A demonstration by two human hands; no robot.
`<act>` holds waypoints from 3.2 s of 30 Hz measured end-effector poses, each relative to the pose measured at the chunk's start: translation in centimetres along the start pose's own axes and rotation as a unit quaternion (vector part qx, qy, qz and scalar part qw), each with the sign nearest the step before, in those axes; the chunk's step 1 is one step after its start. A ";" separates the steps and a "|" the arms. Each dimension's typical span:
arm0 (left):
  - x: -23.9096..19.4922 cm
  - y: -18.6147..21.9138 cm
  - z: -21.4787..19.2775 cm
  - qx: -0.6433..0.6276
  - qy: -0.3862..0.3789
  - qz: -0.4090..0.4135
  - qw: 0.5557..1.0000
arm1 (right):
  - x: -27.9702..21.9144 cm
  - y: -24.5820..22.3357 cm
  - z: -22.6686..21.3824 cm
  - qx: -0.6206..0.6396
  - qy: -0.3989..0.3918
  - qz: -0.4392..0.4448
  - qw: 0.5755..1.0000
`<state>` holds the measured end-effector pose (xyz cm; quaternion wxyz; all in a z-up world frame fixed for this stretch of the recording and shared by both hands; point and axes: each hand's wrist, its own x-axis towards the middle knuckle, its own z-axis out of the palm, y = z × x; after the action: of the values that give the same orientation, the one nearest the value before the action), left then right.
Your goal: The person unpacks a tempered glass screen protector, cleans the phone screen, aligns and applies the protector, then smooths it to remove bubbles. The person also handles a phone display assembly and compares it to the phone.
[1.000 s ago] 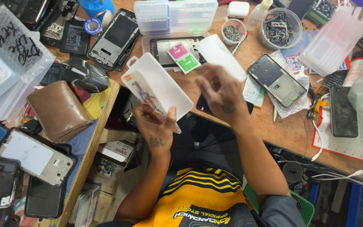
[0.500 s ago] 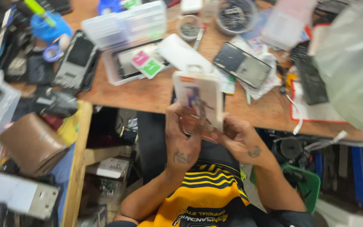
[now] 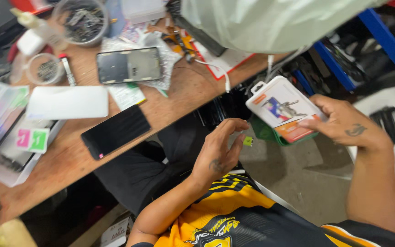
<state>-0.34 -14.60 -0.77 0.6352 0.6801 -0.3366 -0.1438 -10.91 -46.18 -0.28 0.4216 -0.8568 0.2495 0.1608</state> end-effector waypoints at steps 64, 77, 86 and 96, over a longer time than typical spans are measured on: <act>-7.7 -2.8 -23.1 -0.098 0.550 -0.011 0.830 | 11.6 -35.1 29.8 0.292 -0.239 -0.398 0.836; -8.3 -2.6 -23.4 -0.047 0.616 -0.024 0.786 | 5.8 -29.5 29.1 0.064 -0.024 -0.597 0.799; -9.1 -1.0 -21.3 0.034 0.614 -0.109 0.781 | 6.7 -29.7 30.1 0.003 0.054 -0.637 0.769; -11.5 1.3 -21.5 0.069 0.483 -0.133 0.863 | 7.5 -32.1 28.0 0.215 -0.231 -0.568 0.760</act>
<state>4.28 9.26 1.11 0.6441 0.7452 0.0967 0.1428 11.55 -9.22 0.16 0.6536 -0.6652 -0.3600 0.0265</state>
